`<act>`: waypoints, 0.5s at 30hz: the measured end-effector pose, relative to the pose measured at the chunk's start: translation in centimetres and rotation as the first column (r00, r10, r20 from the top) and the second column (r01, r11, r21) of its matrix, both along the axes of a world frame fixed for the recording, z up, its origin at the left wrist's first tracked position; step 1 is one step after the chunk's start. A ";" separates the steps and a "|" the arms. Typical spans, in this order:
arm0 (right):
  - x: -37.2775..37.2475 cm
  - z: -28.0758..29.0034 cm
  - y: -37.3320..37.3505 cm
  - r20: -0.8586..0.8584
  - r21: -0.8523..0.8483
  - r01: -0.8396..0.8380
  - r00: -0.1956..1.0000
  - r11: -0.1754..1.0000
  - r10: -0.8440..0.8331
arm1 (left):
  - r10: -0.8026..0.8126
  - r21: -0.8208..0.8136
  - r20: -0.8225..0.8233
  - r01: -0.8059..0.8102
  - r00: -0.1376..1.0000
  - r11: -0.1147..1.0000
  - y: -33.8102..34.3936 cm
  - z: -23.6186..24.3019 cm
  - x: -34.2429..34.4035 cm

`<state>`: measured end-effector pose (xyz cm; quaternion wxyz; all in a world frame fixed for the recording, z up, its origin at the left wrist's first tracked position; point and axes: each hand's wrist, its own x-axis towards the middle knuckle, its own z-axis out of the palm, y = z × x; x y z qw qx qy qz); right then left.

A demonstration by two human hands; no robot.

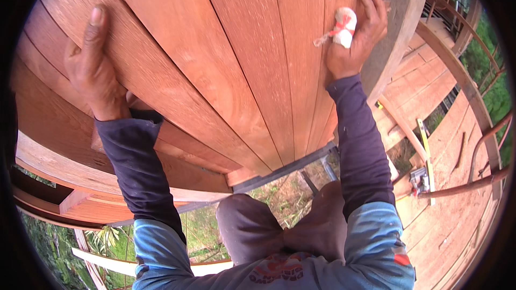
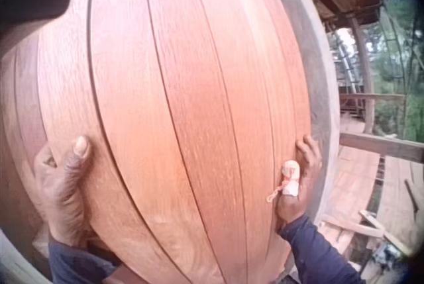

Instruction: The person installs wooden planks onto a curved wooden structure using a pneumatic nail gun. They position each plank, align it, and fasten it with the nail gun, repeating the process along the curved surface.

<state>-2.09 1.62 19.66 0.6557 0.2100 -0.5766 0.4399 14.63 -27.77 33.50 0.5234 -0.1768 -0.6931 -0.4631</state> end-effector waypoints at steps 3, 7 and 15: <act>1.0 1.5 0.3 0.041 -0.029 0.048 0.998 0.998 -0.047 | -0.117 0.100 -0.017 0.118 0.993 0.988 2.1 1.5 0.5; 2.0 1.1 -0.6 0.106 -0.028 0.033 0.994 0.999 -0.030 | -0.193 0.119 0.046 0.187 0.980 0.975 1.1 1.2 1.4; 3.5 1.8 0.3 0.122 -0.066 0.013 0.992 0.998 -0.005 | -0.238 0.147 0.104 0.221 0.966 0.964 1.9 1.6 1.7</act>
